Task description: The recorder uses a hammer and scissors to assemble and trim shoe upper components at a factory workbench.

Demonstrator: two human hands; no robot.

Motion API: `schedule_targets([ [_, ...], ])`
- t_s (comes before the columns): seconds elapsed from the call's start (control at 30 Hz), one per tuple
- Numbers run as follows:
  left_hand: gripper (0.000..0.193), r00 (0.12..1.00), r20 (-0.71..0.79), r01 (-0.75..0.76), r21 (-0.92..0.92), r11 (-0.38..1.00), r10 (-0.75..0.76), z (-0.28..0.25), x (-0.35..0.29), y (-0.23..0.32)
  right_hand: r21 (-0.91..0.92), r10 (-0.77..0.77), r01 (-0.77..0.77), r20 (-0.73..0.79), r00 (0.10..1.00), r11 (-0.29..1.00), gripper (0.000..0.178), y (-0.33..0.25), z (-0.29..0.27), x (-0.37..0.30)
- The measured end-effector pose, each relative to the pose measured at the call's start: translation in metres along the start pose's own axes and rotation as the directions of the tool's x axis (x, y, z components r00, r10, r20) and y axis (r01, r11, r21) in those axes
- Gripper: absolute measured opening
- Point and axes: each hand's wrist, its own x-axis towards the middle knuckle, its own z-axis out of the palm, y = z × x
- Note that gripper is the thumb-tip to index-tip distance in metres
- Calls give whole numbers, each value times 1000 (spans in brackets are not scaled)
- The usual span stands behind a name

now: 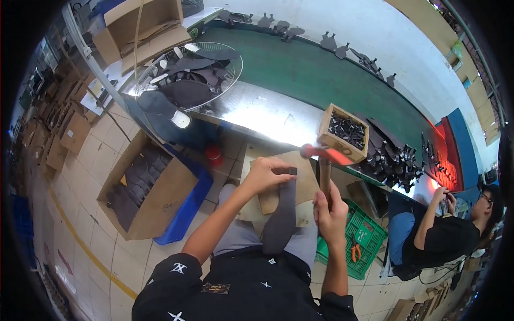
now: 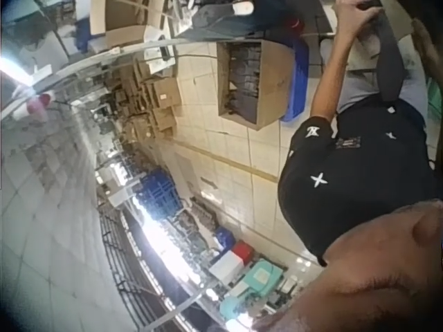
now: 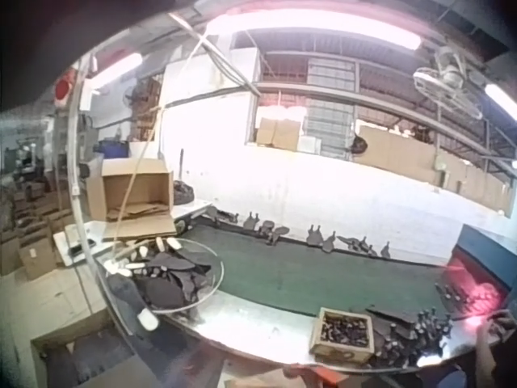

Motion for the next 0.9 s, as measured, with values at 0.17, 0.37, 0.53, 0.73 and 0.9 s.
schedule_targets([
  [0.17,27,1000,5,-22,-79,997,22,-1,-1,-1,-79,47,-44,45,998,996,42,-26,-5,-26],
  [0.37,31,1000,10,-10,-35,999,10,-3,1,-6,-196,-59,81,117,991,977,38,-30,-8,-24],
  [0.53,69,998,-1,-64,112,992,65,-1,-7,-5,37,-94,93,9,996,995,41,-66,-30,-55],
  [0.73,96,981,70,-191,496,847,180,-2,-12,-4,-287,-265,268,50,963,920,39,-16,-4,-29],
  [0.9,72,983,49,-175,509,843,174,-1,-6,6,78,-212,218,-76,974,973,38,-36,-24,-46],
])
